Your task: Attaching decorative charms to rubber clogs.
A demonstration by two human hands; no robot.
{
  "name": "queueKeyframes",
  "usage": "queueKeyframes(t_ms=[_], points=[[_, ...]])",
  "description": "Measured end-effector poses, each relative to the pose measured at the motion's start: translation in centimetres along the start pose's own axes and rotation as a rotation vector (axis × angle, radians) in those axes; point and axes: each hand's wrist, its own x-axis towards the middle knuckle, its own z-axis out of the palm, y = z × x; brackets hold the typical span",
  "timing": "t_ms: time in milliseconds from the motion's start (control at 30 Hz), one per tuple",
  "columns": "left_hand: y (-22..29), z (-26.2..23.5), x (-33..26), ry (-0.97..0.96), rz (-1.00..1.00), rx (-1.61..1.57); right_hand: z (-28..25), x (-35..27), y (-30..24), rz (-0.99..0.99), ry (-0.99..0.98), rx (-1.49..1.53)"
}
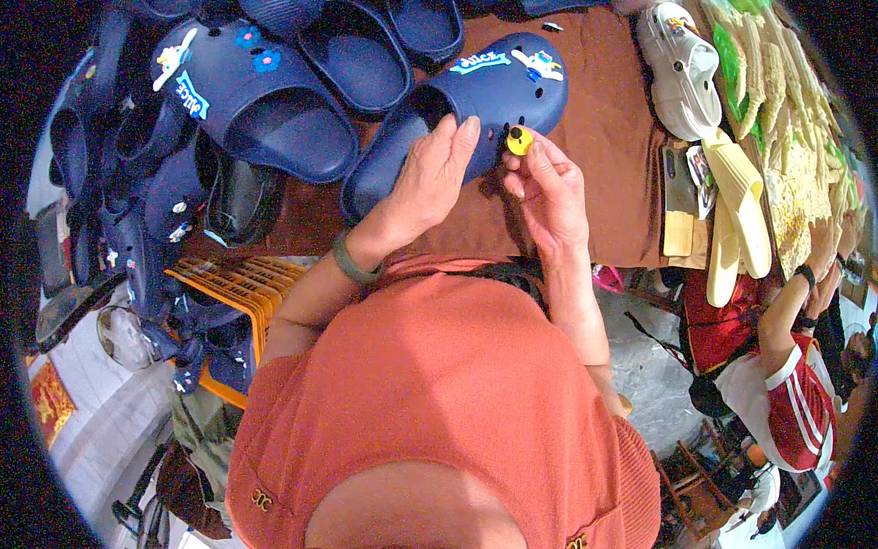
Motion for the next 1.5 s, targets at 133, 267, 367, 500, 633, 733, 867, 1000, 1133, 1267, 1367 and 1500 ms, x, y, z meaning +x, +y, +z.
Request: queueKeyframes(t_ms=[133, 267, 367, 500, 633, 733, 867, 1000, 1133, 1267, 1367, 1500], points=[[0.2, -0.2, 0.0, -0.022, -0.004, 0.001, 0.0, 0.4, 1.0, -0.359, 0.111, -0.708], [0.2, -0.1, 0.0, -0.033, -0.031, 0.007, 0.7, 0.5, 0.8, -0.791, 0.016, -1.299], [0.1, -0.2, 0.0, -0.019, 0.009, -0.035, 1.0, 0.7, 0.3, -0.884, -0.034, -1.441], [0.3, -0.2, 0.1, -0.045, -0.036, 0.008, 1.8, 0.4, 0.0, -0.910, -0.042, -1.662], [0.3, -0.3, 0.3, -0.081, -0.086, 0.056, 2.6, 0.4, -0.4, -0.911, -0.061, -1.754], [-0.8, 0.0, 0.0, -0.064, 0.008, 0.054, 1.5, 1.2, -1.1, -0.849, -0.102, -1.627], [-0.5, 0.3, 0.1, -0.078, -0.038, 0.073, 0.5, 1.6, -1.4, -0.636, -0.080, -1.331], [-0.1, 0.3, 0.3, -0.097, -0.142, 0.086, 0.3, 1.4, -0.7, -0.438, 0.085, -1.177], [-0.4, 0.6, 0.5, -0.079, -0.105, 0.092, 0.6, 1.2, -0.8, -0.877, -0.017, -1.561], [-0.2, 0.3, 0.6, -0.079, -0.110, 0.154, 1.5, 1.1, -1.1, -0.952, -0.031, -1.779], [-0.6, 0.3, 0.7, -0.069, -0.089, 0.102, 1.2, 1.3, -1.3, -0.913, -0.046, -1.698], [0.2, 0.3, 0.7, -0.066, -0.113, 0.078, 0.4, 1.2, -0.9, -0.917, -0.021, -1.619]])
